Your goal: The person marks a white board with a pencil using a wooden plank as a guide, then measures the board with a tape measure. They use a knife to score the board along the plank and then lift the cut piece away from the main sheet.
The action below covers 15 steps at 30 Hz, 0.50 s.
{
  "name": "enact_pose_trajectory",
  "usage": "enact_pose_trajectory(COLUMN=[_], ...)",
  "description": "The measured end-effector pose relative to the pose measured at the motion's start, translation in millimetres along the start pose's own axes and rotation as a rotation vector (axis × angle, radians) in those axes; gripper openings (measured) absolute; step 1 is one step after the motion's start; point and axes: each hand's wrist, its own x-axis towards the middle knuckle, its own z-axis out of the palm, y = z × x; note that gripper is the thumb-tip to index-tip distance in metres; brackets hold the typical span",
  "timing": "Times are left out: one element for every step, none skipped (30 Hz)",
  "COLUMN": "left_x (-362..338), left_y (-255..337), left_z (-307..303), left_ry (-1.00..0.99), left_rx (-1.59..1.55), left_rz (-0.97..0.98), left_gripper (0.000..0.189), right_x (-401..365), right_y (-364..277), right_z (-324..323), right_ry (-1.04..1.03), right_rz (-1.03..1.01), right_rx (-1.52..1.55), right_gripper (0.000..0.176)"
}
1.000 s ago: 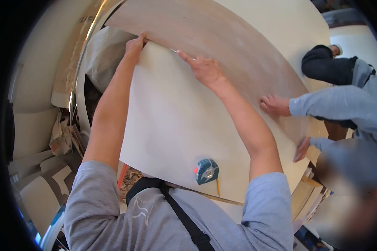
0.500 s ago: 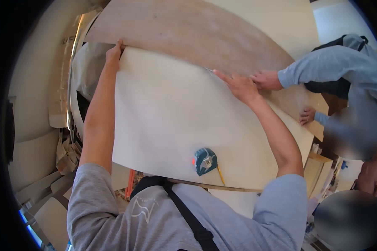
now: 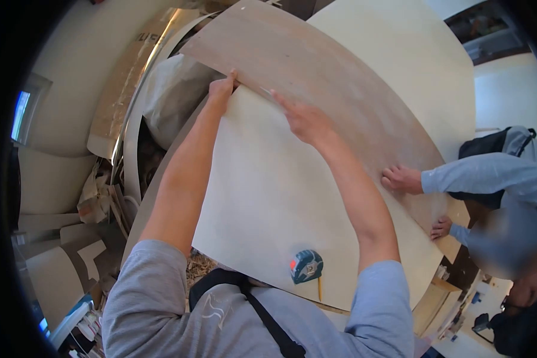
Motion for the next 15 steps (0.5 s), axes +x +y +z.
enact_pose_trajectory(left_x=[-0.4, 11.7, 33.4, 45.5, 43.7, 40.8, 33.3, 27.1, 25.7, 24.2, 21.9, 17.1, 12.1, 8.8, 8.9], left_y=[-2.3, -6.6, -14.8, -28.9, -35.1, -31.4, -25.4, -20.8, -20.5, -19.1, -16.5, -12.5, -9.3, -7.3, -7.4], left_z=[2.3, 4.0, 3.9, 8.5, 9.7, 8.3, 7.9, 6.9, 8.3, 8.8, 9.2, 8.6, 7.1, 6.6, 7.2], left_ry=[-0.009, 0.010, 0.010, 0.002, -0.012, -0.014, -0.025, -0.028, -0.019, -0.007, 0.010, 0.004, 0.001, -0.001, 0.003], left_rx=[-0.016, 0.138, 0.289, 0.438, 0.332, 0.223, 0.142, 0.064, 0.033, 0.006, -0.019, -0.035, -0.048, -0.060, -0.059], left_rz=[0.013, 0.051, 0.090, 0.128, 0.101, 0.073, 0.040, 0.009, -0.003, -0.013, -0.019, -0.015, -0.012, -0.008, -0.015], left_gripper=[0.056, 0.057, 0.057, 0.057, 0.056, 0.055, 0.055, 0.055, 0.054, 0.054, 0.054, 0.053, 0.053, 0.053, 0.052], right_x=[12.4, 17.2, 14.2, 4.1, -9.0, -21.0, -35.6, -52.4, -69.8, -84.7, -101.0, -118.2, -127.7, -131.8, -135.5], right_y=[-2.3, -2.5, 1.3, 10.5, 25.7, 43.4, 57.4, 67.3, 75.1, 78.6, 76.3, 72.2, 72.6, 81.5, 92.5], right_z=[1.6, 1.5, -0.1, -1.9, -8.4, -20.4, -31.2, -41.2, -52.2, -60.0, -61.5, -57.0, -49.4, -31.6, -6.7], right_ry=[-0.017, 0.088, 0.190, 0.283, 0.271, 0.262, 0.255, 0.166, 0.085, 0.007, 0.001, -0.003, -0.008, 0.076, 0.160], right_rz=[-0.002, -0.002, 0.014, 0.037, 0.063, 0.080, 0.091, 0.177, 0.259, 0.338, 0.348, 0.354, 0.359, 0.252, 0.144], right_rx=[-0.012, 0.026, 0.057, 0.085, 0.122, 0.157, 0.194, 0.165, 0.137, 0.114, 0.120, 0.130, 0.144, 0.172, 0.201], right_gripper=[0.067, 0.062, 0.058, 0.055, 0.047, 0.040, 0.035, 0.032, 0.031, 0.031, 0.030, 0.029, 0.029, 0.027, 0.026])
